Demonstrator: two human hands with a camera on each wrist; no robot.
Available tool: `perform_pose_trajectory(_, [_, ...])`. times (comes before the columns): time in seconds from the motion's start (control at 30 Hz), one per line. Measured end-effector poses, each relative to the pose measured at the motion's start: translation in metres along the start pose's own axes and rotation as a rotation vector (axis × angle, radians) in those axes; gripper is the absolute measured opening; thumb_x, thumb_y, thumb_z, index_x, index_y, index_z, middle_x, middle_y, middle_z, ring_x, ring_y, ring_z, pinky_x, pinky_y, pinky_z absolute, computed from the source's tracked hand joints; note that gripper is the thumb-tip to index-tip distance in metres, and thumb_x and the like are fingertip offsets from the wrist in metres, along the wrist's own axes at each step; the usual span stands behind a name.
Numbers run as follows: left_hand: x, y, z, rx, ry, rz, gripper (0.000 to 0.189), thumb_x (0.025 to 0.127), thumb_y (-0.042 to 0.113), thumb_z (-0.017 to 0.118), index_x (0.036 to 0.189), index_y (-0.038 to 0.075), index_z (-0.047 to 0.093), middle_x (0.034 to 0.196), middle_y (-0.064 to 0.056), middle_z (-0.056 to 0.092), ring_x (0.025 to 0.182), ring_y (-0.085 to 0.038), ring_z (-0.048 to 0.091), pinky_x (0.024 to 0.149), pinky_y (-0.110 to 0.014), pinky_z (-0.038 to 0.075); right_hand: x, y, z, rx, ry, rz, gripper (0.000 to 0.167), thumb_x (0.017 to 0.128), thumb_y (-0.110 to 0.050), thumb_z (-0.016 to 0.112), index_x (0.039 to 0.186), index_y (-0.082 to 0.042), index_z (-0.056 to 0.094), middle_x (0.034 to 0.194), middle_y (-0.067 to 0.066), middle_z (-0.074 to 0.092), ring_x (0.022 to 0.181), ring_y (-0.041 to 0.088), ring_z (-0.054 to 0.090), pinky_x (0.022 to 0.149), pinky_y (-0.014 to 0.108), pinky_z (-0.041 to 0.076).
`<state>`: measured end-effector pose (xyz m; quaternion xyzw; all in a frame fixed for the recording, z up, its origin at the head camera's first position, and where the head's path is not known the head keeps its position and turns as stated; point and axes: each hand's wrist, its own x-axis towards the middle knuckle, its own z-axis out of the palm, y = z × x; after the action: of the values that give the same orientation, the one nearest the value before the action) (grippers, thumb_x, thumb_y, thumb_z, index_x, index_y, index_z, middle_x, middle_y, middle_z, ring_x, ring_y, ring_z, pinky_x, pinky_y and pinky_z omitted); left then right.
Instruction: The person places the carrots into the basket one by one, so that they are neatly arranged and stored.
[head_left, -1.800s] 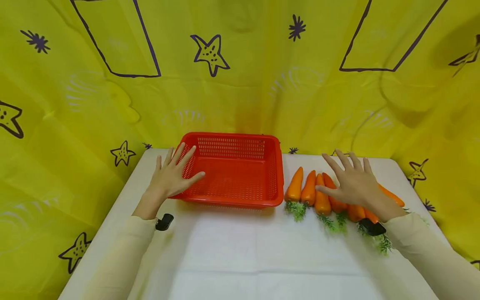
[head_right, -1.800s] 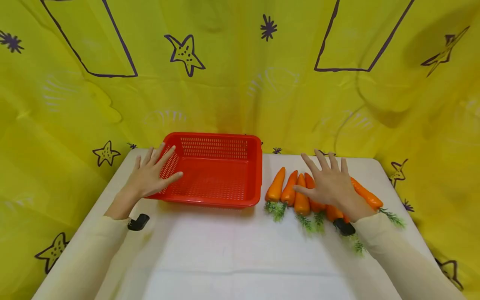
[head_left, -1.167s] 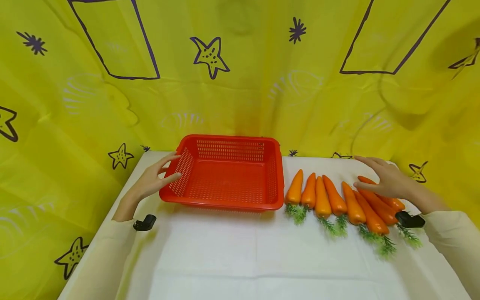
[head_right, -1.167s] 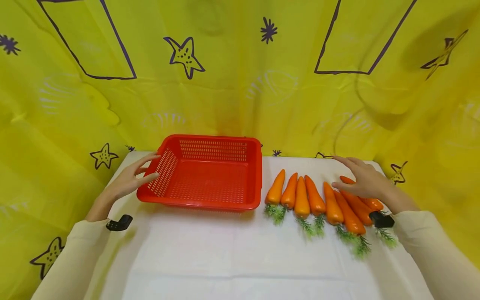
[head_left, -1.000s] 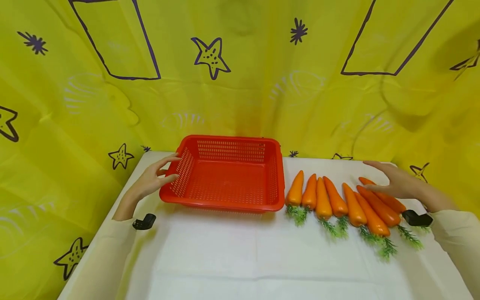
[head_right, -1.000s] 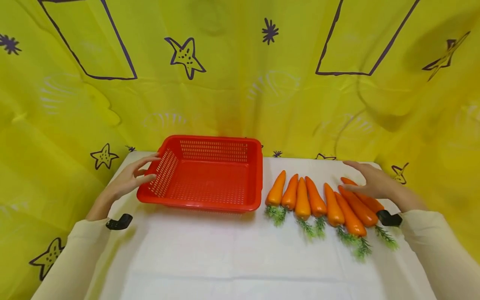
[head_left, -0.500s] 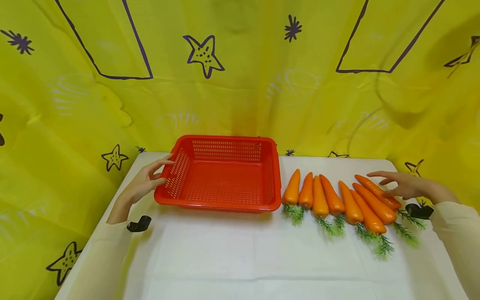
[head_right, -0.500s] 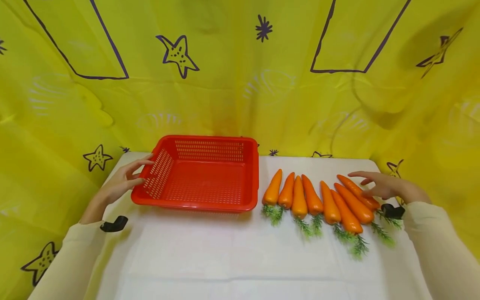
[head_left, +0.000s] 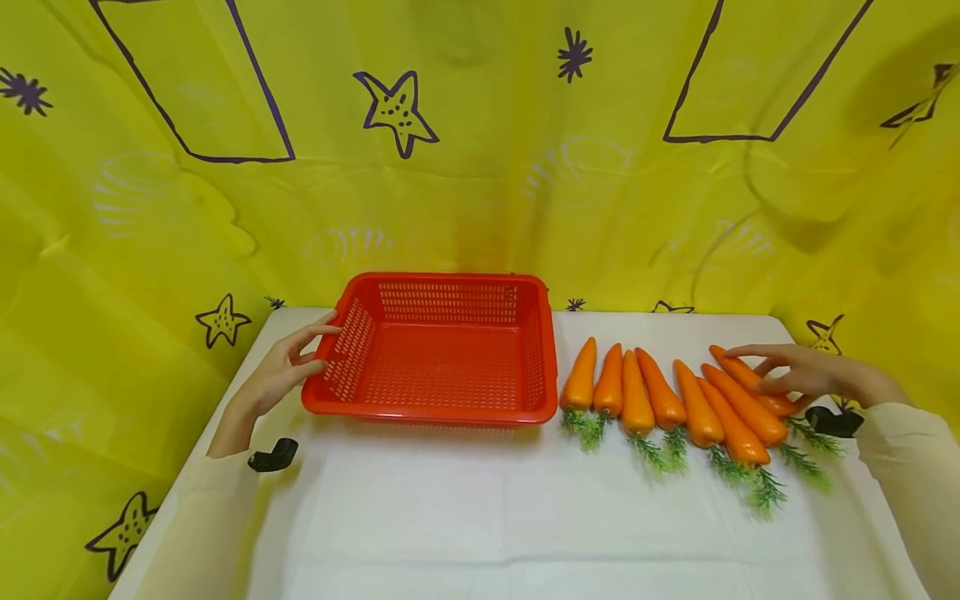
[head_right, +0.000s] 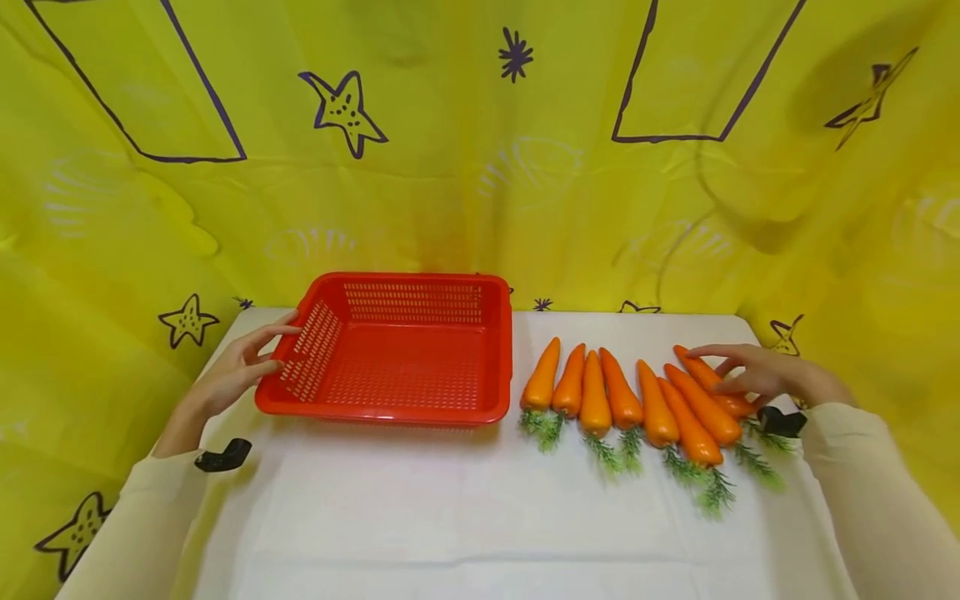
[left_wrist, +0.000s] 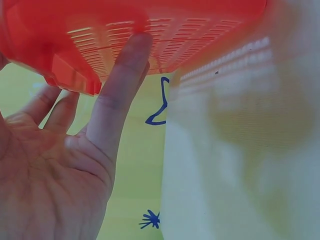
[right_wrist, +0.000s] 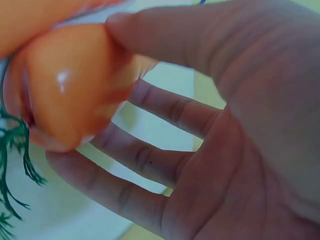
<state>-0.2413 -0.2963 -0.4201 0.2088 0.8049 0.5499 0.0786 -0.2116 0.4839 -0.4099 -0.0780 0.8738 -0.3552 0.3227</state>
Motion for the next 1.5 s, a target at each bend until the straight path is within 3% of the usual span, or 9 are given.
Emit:
perform_pose_trajectory(0.17, [-0.002, -0.001, 0.000, -0.023, -0.002, -0.003, 0.046, 0.097, -0.009, 0.051, 0.143, -0.006, 0.048, 0.171, -0.010, 0.019, 0.149, -0.050, 0.024, 0.090, -0.020, 0.052, 0.003, 0.013, 0.002, 0.061, 0.021, -0.014, 0.064, 0.103, -0.019, 0.062, 0.161, -0.025, 0.034, 0.139, 0.043, 0.038, 0.104, 0.031, 0.059, 0.076, 0.043, 0.060])
perform_pose_trajectory(0.27, [-0.002, -0.001, 0.000, -0.033, -0.005, -0.003, 0.046, 0.098, -0.009, 0.050, 0.143, -0.005, 0.048, 0.171, -0.009, 0.019, 0.146, -0.050, 0.029, 0.087, -0.022, 0.054, 0.003, 0.021, 0.002, 0.109, 0.027, -0.022, 0.065, 0.105, -0.018, 0.059, 0.162, -0.032, 0.032, 0.140, 0.044, 0.035, 0.103, 0.030, 0.062, 0.078, 0.043, 0.060])
perform_pose_trajectory(0.43, [-0.001, -0.001, 0.000, -0.031, -0.008, 0.007, 0.045, 0.098, -0.009, 0.051, 0.143, -0.007, 0.047, 0.171, -0.011, 0.018, 0.150, -0.050, 0.019, 0.094, -0.019, 0.050, 0.003, 0.029, 0.002, 0.145, 0.043, -0.038, 0.063, 0.107, -0.017, 0.056, 0.160, -0.043, 0.034, 0.138, 0.041, 0.036, 0.099, 0.026, 0.063, 0.077, 0.044, 0.060])
perform_pose_trajectory(0.73, [-0.001, -0.002, -0.001, -0.037, -0.015, 0.011, 0.046, 0.098, -0.009, 0.051, 0.144, -0.007, 0.047, 0.171, -0.010, 0.018, 0.151, -0.048, 0.018, 0.091, -0.020, 0.052, -0.005, 0.020, -0.002, 0.113, 0.120, -0.051, 0.059, 0.105, -0.017, 0.059, 0.157, -0.038, 0.039, 0.138, 0.043, 0.038, 0.099, 0.020, 0.065, 0.079, 0.039, 0.059])
perform_pose_trajectory(0.9, [-0.001, -0.002, -0.002, -0.053, -0.018, 0.009, 0.046, 0.098, -0.008, 0.050, 0.144, -0.007, 0.046, 0.171, -0.011, 0.017, 0.150, -0.049, 0.020, 0.087, -0.022, 0.054, -0.011, 0.005, -0.009, 0.021, 0.197, -0.082, 0.063, 0.105, -0.017, 0.059, 0.161, -0.031, 0.033, 0.139, 0.041, 0.042, 0.097, 0.011, 0.066, 0.077, 0.037, 0.059])
perform_pose_trajectory(1.07, [-0.003, -0.002, -0.003, -0.058, -0.017, 0.007, 0.047, 0.098, -0.008, 0.051, 0.145, -0.008, 0.045, 0.171, -0.011, 0.017, 0.149, -0.048, 0.023, 0.087, -0.022, 0.054, -0.015, -0.025, -0.014, -0.071, 0.268, -0.100, 0.064, 0.104, -0.022, 0.062, 0.161, -0.021, 0.032, 0.138, 0.039, 0.047, 0.093, 0.010, 0.067, 0.074, 0.037, 0.060])
perform_pose_trajectory(1.33, [-0.003, -0.005, -0.004, -0.042, -0.005, -0.002, 0.048, 0.097, -0.008, 0.052, 0.145, -0.006, 0.046, 0.171, -0.010, 0.019, 0.137, -0.042, 0.045, 0.083, -0.022, 0.054, -0.017, -0.072, -0.020, -0.126, 0.275, -0.127, 0.068, 0.105, -0.021, 0.062, 0.163, -0.018, 0.028, 0.142, 0.037, 0.043, 0.093, 0.024, 0.070, 0.075, 0.035, 0.058])
perform_pose_trajectory(1.5, [-0.002, -0.004, -0.003, -0.051, -0.002, -0.009, 0.049, 0.097, -0.007, 0.053, 0.145, -0.005, 0.047, 0.171, -0.008, 0.020, 0.140, -0.044, 0.041, 0.087, -0.023, 0.054, -0.016, -0.099, -0.024, -0.135, 0.291, -0.158, 0.068, 0.104, -0.020, 0.063, 0.162, -0.017, 0.030, 0.142, 0.035, 0.045, 0.094, 0.018, 0.069, 0.077, 0.038, 0.059])
